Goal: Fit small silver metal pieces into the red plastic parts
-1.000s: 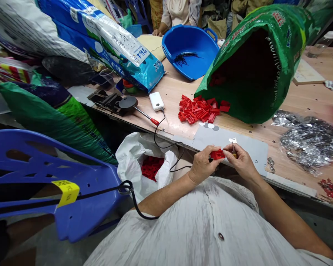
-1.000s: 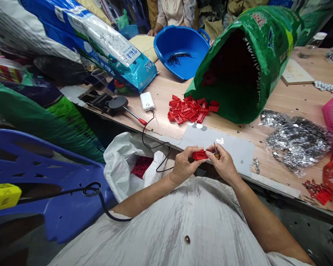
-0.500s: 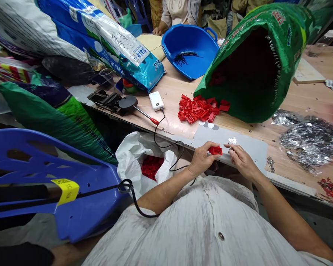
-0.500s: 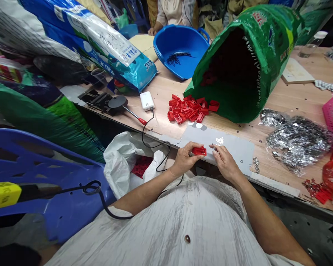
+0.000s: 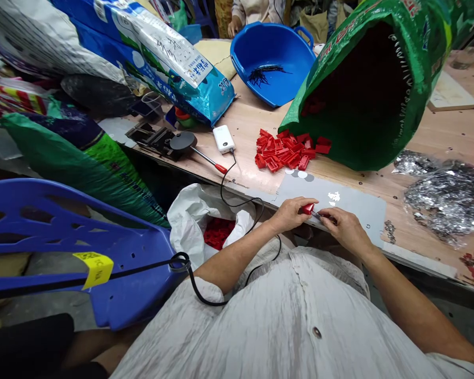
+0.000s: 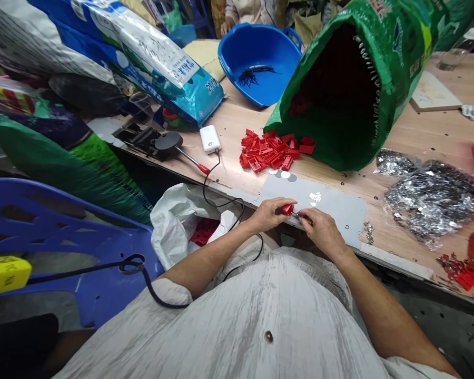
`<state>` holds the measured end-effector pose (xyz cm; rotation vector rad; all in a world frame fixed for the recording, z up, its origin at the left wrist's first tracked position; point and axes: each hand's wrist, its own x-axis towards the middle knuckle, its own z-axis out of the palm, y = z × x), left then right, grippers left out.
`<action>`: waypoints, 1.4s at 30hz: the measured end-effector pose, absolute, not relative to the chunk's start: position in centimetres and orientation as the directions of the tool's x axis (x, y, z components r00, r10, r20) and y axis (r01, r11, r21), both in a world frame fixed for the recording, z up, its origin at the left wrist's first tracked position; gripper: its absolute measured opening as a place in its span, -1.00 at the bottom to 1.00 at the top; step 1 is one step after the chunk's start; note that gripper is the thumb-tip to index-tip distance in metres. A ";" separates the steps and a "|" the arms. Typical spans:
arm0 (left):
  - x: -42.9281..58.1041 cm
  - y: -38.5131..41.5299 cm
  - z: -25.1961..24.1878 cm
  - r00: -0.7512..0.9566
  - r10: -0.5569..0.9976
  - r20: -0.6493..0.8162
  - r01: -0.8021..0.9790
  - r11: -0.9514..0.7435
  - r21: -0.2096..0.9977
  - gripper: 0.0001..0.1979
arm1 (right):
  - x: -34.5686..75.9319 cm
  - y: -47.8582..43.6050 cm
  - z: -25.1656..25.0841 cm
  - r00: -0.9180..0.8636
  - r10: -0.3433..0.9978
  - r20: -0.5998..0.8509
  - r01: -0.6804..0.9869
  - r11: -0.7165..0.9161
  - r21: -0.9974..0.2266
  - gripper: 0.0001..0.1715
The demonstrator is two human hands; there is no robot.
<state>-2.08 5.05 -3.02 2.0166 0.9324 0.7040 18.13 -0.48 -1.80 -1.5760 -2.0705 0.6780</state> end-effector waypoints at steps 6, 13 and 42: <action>-2.2 5.4 -2.9 0.597 0.791 0.134 0.370 -0.420 0.829 -0.50 | 18.2 -0.3 -2.3 -0.268 0.961 0.065 0.773 0.255 -0.581 -0.74; -2.3 5.8 -2.7 0.619 0.777 0.118 0.367 -0.419 0.831 -0.53 | 18.1 -0.3 -2.8 -0.287 0.952 0.101 0.800 0.297 -0.522 -0.74; -2.4 1.1 0.5 0.574 0.771 -0.277 -0.582 0.622 0.524 -0.72 | 16.4 -2.6 2.5 -0.316 0.948 0.029 0.600 0.224 -0.768 -0.48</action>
